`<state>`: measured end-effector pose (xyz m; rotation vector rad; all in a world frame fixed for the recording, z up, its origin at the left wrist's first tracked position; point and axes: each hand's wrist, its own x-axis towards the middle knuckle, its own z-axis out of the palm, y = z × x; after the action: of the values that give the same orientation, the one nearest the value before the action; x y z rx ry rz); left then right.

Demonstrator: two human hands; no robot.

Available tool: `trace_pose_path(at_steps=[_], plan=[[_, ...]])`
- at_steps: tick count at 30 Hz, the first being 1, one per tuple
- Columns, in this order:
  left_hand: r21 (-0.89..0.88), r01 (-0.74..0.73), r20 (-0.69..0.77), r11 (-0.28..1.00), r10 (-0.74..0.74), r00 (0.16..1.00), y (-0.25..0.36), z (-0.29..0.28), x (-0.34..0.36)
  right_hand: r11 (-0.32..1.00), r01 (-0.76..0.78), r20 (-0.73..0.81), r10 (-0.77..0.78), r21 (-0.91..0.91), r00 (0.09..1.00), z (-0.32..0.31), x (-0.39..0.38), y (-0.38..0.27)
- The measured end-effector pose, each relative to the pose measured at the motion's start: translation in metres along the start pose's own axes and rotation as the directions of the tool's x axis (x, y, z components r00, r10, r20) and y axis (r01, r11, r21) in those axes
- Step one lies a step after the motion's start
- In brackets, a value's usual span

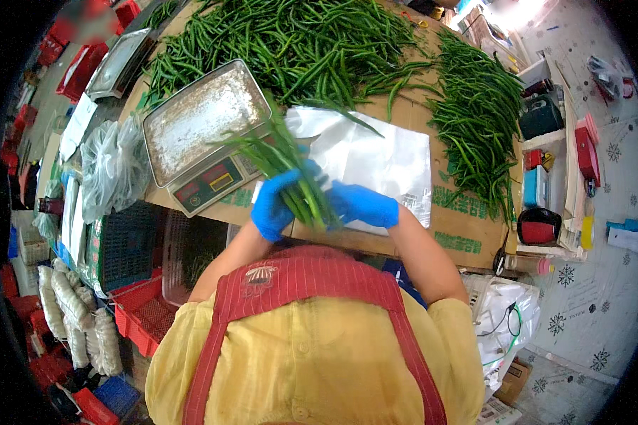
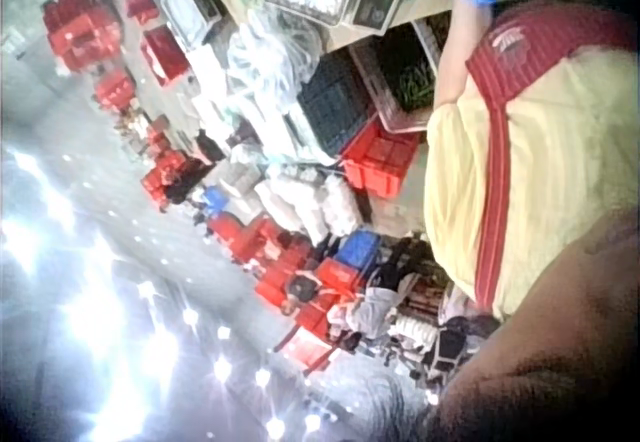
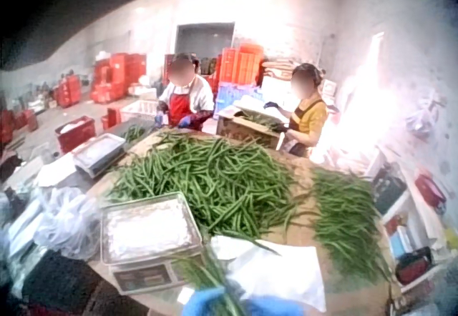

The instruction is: The person picks green beans from a large pile on a table and places them onto a digital scale. After weighing, the person transfers the beans into a plastic bag and sets the bag aside. This process is repeated multiple times throughout the video.

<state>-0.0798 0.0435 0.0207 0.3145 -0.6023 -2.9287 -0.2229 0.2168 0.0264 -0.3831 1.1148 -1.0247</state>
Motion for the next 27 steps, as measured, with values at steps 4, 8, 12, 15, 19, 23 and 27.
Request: trace_pose_path(at_steps=[4, 8, 12, 15, 19, 23, 27], plan=[[-0.156, -0.248, -0.095, 0.956, 0.236, 0.967, 0.029, -0.005, 0.003, 0.860, 0.436, -0.286, -0.362, 0.264, 0.887, 0.027, 0.008, 0.012], [-0.097, -0.319, -0.120, 0.943, 0.307, 0.944, 0.028, 0.003, 0.007, 0.670, 0.659, -0.463, -0.489, 0.343, 0.739, 0.072, 0.034, -0.013], [-0.105, -0.288, -0.061, 0.952, 0.283, 0.957, 0.022, 0.010, 0.011, 0.715, 0.680, -0.414, -0.576, 0.162, 0.704, 0.083, 0.043, -0.018], [-0.079, -0.257, -0.026, 0.963, 0.255, 0.967, 0.017, 0.015, 0.012, 0.740, 0.670, -0.350, -0.642, -0.052, 0.682, 0.089, 0.033, -0.016], [-0.077, -0.235, -0.068, 0.969, 0.230, 0.971, 0.012, 0.016, 0.013, 0.798, 0.545, -0.467, -0.596, -0.256, 0.654, 0.045, 0.014, -0.028], [-0.056, -0.199, -0.141, 0.978, 0.190, 0.972, -0.004, 0.013, 0.020, 0.510, 0.304, -0.198, -0.714, -0.804, 0.672, 0.058, -0.001, -0.064], [0.002, -0.109, -0.196, 0.994, 0.107, 0.975, -0.017, -0.001, 0.029, 0.579, 0.284, -0.165, -0.602, -0.764, 0.782, 0.071, 0.031, -0.062]])
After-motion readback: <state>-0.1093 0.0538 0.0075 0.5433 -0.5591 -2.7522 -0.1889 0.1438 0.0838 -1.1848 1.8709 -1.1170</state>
